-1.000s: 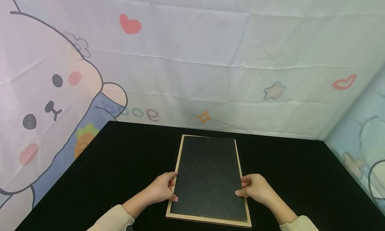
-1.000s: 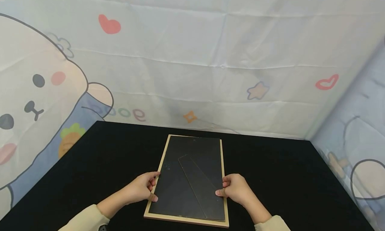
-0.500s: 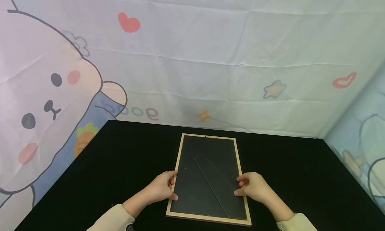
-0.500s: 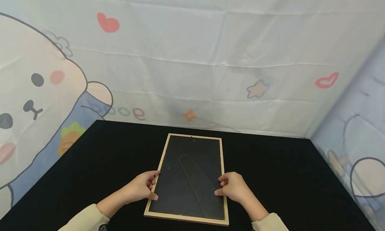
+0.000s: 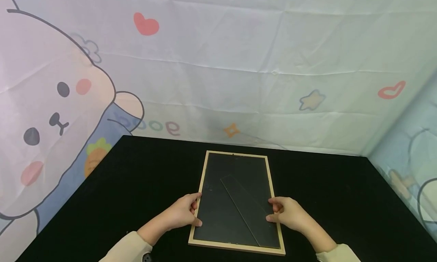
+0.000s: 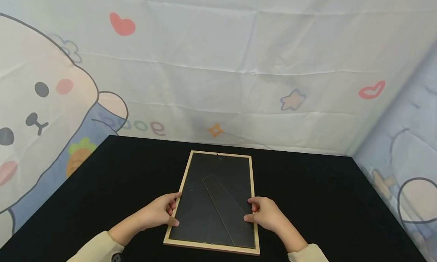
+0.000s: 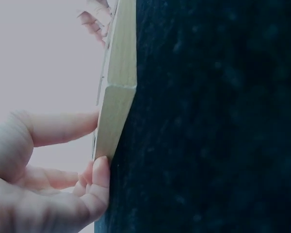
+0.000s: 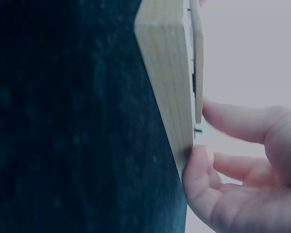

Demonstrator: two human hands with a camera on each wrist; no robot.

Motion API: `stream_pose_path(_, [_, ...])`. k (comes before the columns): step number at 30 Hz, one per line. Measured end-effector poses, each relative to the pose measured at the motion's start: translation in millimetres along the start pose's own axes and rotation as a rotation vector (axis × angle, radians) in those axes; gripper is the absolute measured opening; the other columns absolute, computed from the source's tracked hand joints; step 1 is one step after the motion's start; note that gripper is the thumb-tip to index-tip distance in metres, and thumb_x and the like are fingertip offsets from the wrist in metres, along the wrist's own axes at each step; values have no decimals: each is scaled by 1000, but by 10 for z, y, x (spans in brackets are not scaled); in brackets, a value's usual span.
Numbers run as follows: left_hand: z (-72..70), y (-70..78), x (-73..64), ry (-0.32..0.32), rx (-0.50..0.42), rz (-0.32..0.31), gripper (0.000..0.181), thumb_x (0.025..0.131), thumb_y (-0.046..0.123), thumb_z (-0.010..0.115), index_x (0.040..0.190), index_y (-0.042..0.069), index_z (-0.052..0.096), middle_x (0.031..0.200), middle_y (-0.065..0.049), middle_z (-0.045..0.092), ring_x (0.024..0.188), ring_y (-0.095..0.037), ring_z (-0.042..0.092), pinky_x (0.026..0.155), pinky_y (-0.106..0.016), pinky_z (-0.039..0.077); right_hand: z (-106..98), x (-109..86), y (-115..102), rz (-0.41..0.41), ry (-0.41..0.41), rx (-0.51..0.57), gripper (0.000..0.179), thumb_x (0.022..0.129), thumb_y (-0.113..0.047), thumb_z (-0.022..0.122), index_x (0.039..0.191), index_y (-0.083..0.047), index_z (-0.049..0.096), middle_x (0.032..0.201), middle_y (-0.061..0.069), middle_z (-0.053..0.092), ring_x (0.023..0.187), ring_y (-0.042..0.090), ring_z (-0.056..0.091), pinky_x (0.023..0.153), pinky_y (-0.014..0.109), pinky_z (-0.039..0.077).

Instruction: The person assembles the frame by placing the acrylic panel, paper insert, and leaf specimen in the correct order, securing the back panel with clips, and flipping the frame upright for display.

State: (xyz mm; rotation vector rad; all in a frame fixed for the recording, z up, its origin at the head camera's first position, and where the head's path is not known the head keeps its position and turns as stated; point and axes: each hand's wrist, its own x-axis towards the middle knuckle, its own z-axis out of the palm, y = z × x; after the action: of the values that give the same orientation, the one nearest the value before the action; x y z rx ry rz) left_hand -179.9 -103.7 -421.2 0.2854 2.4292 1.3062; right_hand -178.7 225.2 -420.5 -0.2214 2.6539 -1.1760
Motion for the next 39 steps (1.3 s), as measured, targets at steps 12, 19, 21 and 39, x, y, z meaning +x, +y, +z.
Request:
stream_pose_path(12, [-112,-15,-7,-140,-25,-2,106,60,-4,87,147,-8,27,91,-12,46,76,-21,49,64,-30,42,-169,-87,171,-126,-319,69,103,69,-21,87,145,13,27,82,6,45,57,8,41,49,21,34])
stream_pose_path(19, [-86,-1,-1,-112,33,0,106,58,-3,89,146,-6,31,91,-12,45,76,-22,47,63,-31,40,-151,-94,145,-128,-299,64,105,66,-19,89,144,14,27,79,5,44,55,8,41,49,20,35])
stream_pose_path(21, [-80,0,-6,-105,44,2,106,58,-3,89,146,-6,31,91,-12,45,76,-22,47,63,-31,40,-139,-97,139,-126,-296,65,105,66,-19,89,144,14,27,79,6,45,54,8,41,50,20,36])
stream_pose_path(39, [-77,-37,-19,-115,-13,18,107,57,-5,88,147,-8,29,91,-12,46,76,-21,49,64,-31,42,-229,-71,335,-130,-382,221,84,87,-22,73,146,12,24,85,8,51,63,10,53,58,26,50])
